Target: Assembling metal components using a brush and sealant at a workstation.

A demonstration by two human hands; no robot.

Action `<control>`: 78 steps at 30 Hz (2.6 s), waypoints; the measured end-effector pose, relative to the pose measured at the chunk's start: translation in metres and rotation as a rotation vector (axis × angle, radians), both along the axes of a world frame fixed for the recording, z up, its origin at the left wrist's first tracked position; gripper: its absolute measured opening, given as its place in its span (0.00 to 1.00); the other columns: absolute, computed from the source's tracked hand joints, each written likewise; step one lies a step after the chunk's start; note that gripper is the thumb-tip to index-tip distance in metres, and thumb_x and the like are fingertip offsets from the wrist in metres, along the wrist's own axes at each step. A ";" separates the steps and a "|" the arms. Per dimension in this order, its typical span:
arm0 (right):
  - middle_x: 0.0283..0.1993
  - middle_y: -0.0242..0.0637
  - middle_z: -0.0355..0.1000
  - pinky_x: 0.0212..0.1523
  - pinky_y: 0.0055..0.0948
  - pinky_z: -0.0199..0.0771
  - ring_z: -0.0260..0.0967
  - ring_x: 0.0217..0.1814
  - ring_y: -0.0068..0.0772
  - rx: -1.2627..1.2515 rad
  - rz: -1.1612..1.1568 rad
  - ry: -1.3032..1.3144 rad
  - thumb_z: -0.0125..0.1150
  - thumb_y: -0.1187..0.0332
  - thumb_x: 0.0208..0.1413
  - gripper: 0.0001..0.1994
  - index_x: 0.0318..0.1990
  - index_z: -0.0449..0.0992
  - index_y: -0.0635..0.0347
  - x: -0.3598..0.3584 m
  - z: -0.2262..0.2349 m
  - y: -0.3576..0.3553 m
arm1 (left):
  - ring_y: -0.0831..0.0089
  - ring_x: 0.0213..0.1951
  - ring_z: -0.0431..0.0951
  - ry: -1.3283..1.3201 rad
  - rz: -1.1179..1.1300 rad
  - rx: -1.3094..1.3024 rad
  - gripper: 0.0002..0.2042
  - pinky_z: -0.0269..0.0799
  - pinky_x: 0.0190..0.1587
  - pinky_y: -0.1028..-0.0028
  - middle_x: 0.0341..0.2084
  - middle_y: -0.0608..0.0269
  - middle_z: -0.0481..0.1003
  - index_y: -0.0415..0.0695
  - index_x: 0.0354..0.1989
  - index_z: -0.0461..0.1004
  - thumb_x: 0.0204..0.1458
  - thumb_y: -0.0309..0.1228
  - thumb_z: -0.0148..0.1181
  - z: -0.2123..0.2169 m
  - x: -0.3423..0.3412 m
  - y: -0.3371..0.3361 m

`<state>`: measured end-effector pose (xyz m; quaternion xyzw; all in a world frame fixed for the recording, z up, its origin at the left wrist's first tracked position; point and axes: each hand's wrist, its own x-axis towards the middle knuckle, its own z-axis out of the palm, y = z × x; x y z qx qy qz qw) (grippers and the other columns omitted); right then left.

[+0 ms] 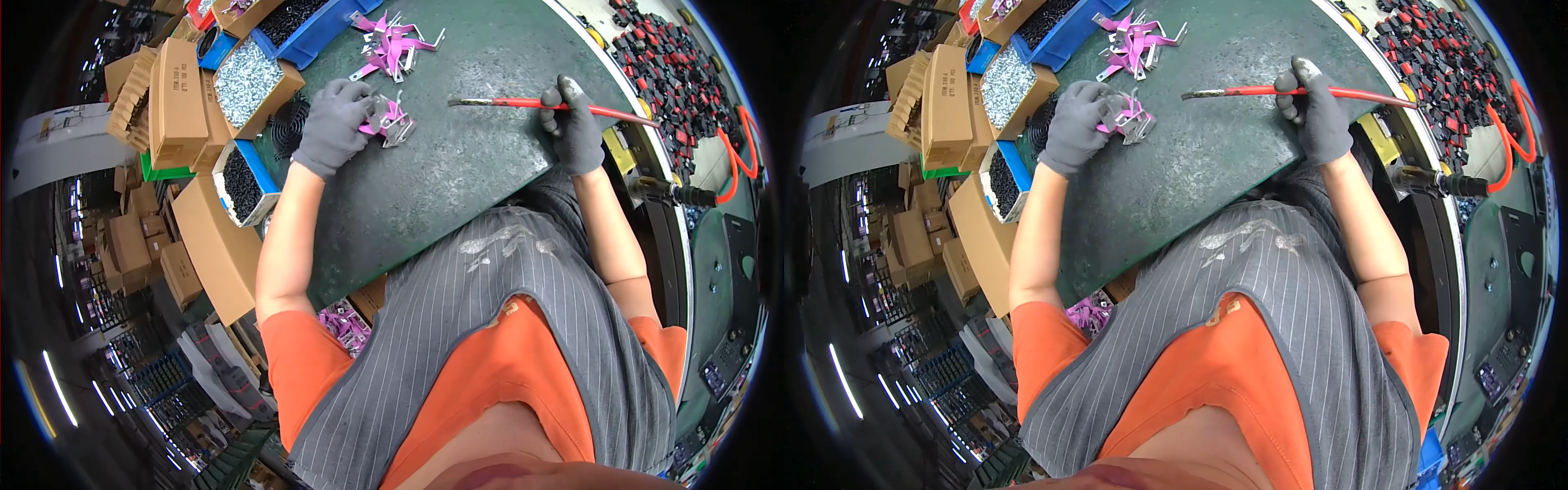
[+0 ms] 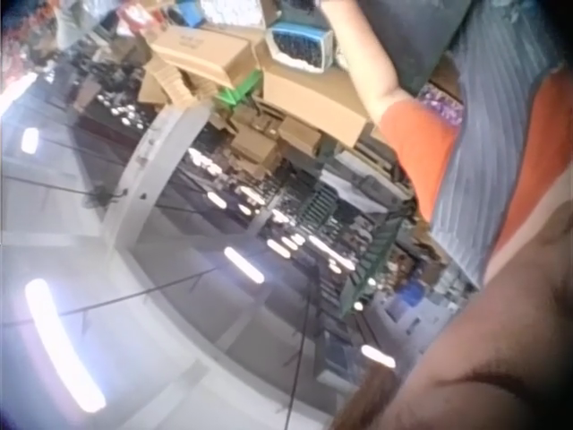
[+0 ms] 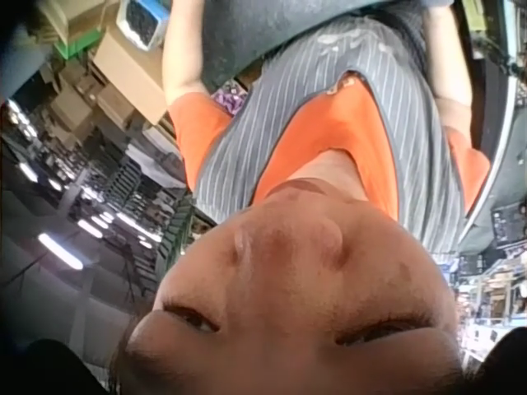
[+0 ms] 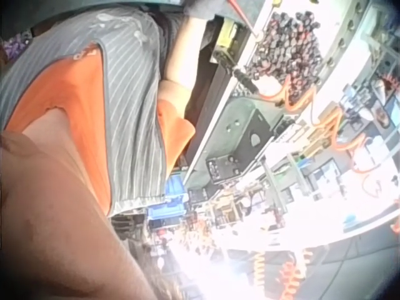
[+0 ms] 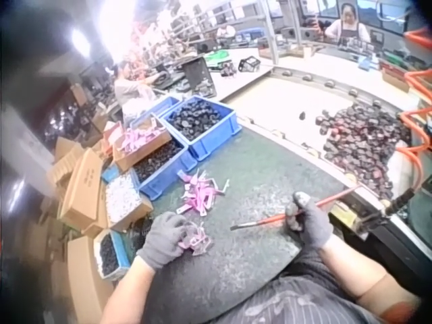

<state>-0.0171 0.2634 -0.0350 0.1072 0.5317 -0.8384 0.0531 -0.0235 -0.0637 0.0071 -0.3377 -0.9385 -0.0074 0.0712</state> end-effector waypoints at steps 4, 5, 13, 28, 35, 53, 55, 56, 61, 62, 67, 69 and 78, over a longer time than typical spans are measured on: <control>0.16 0.31 0.63 0.15 0.16 0.49 0.53 0.15 0.18 -0.055 -0.025 0.008 0.47 0.56 0.55 0.16 0.24 0.70 0.58 -0.004 -0.002 0.001 | 0.67 0.37 0.74 -0.350 0.299 0.769 0.11 0.68 0.40 0.72 0.34 0.60 0.74 0.42 0.36 0.72 0.41 0.26 0.58 -0.021 0.026 -0.008; 0.16 0.32 0.63 0.15 0.16 0.49 0.52 0.15 0.18 -0.100 -0.036 0.003 0.47 0.56 0.55 0.16 0.24 0.70 0.58 -0.004 0.000 0.000 | 0.71 0.35 0.74 -0.367 0.395 0.967 0.11 0.68 0.38 0.74 0.33 0.61 0.74 0.41 0.37 0.71 0.43 0.26 0.58 -0.026 0.031 -0.007; 0.16 0.33 0.60 0.19 0.21 0.52 0.53 0.15 0.23 -0.133 0.210 0.318 0.42 0.60 0.57 0.18 0.21 0.68 0.61 0.014 0.058 -0.026 | 0.77 0.36 0.71 -0.502 0.488 1.446 0.18 0.68 0.39 0.76 0.36 0.63 0.71 0.38 0.44 0.67 0.45 0.30 0.60 -0.026 0.079 0.017; 0.15 0.33 0.61 0.20 0.21 0.53 0.54 0.17 0.20 -0.015 0.307 0.509 0.42 0.62 0.55 0.17 0.18 0.67 0.62 0.020 0.074 -0.023 | 0.74 0.38 0.75 -0.290 0.374 1.286 0.17 0.70 0.41 0.75 0.35 0.60 0.74 0.38 0.43 0.68 0.41 0.21 0.59 0.002 0.093 0.031; 0.18 0.33 0.66 0.20 0.18 0.57 0.60 0.19 0.20 0.175 0.200 0.397 0.45 0.59 0.55 0.17 0.26 0.72 0.63 0.022 0.068 -0.012 | 0.74 0.37 0.75 -0.201 0.495 1.345 0.18 0.71 0.39 0.76 0.35 0.59 0.73 0.36 0.46 0.66 0.44 0.22 0.58 0.003 0.098 0.037; 0.36 0.32 0.65 0.42 0.22 0.64 0.62 0.39 0.19 -0.110 0.574 0.273 0.59 0.72 0.45 0.13 0.39 0.66 0.61 0.041 0.070 -0.072 | 0.71 0.28 0.72 -0.876 0.222 1.922 0.18 0.71 0.29 0.72 0.28 0.59 0.71 0.36 0.45 0.65 0.50 0.36 0.54 -0.005 0.106 0.088; 0.35 0.31 0.65 0.41 0.21 0.64 0.63 0.39 0.19 0.039 0.569 0.364 0.58 0.73 0.46 0.13 0.40 0.66 0.61 0.039 0.068 -0.069 | 0.71 0.28 0.72 -0.853 0.266 2.000 0.18 0.70 0.28 0.72 0.28 0.59 0.71 0.36 0.44 0.65 0.50 0.36 0.54 -0.001 0.108 0.097; 0.35 0.31 0.65 0.41 0.21 0.64 0.63 0.39 0.19 0.040 0.568 0.363 0.58 0.73 0.46 0.13 0.40 0.66 0.61 0.040 0.069 -0.068 | 0.71 0.28 0.72 -0.825 0.311 2.078 0.17 0.70 0.28 0.72 0.29 0.59 0.71 0.37 0.44 0.65 0.50 0.37 0.53 0.000 0.109 0.100; 0.37 0.33 0.66 0.41 0.22 0.64 0.63 0.40 0.21 0.048 0.577 0.482 0.54 0.71 0.48 0.12 0.41 0.65 0.61 0.048 0.067 -0.069 | 0.73 0.29 0.71 -0.620 0.413 1.944 0.16 0.68 0.27 0.75 0.32 0.59 0.71 0.38 0.46 0.63 0.52 0.35 0.50 -0.010 0.116 0.088; 0.37 0.33 0.66 0.41 0.22 0.64 0.63 0.40 0.21 0.046 0.575 0.479 0.54 0.71 0.48 0.12 0.41 0.65 0.61 0.048 0.068 -0.065 | 0.74 0.30 0.71 -0.518 0.457 1.883 0.16 0.69 0.28 0.75 0.34 0.59 0.71 0.39 0.46 0.63 0.51 0.34 0.51 -0.010 0.119 0.090; 0.24 0.37 0.69 0.25 0.20 0.60 0.64 0.23 0.23 -0.014 0.272 0.446 0.43 0.60 0.52 0.14 0.36 0.66 0.61 0.050 0.083 -0.018 | 0.72 0.37 0.72 -0.094 0.500 1.685 0.17 0.73 0.35 0.72 0.40 0.59 0.70 0.40 0.47 0.64 0.48 0.27 0.56 -0.011 0.126 0.076; 0.22 0.37 0.67 0.23 0.20 0.60 0.64 0.22 0.23 0.054 0.329 0.542 0.44 0.60 0.50 0.12 0.31 0.66 0.61 0.053 0.089 -0.007 | 0.71 0.38 0.72 -0.026 0.471 1.562 0.17 0.73 0.34 0.72 0.40 0.58 0.70 0.40 0.48 0.63 0.48 0.27 0.56 -0.011 0.127 0.073; 0.19 0.35 0.64 0.19 0.22 0.59 0.59 0.18 0.23 0.181 0.472 0.771 0.47 0.64 0.47 0.10 0.26 0.68 0.63 0.055 0.092 -0.002 | 0.71 0.32 0.73 0.187 0.476 1.307 0.16 0.71 0.31 0.75 0.36 0.56 0.72 0.39 0.46 0.64 0.48 0.24 0.56 -0.033 0.129 0.054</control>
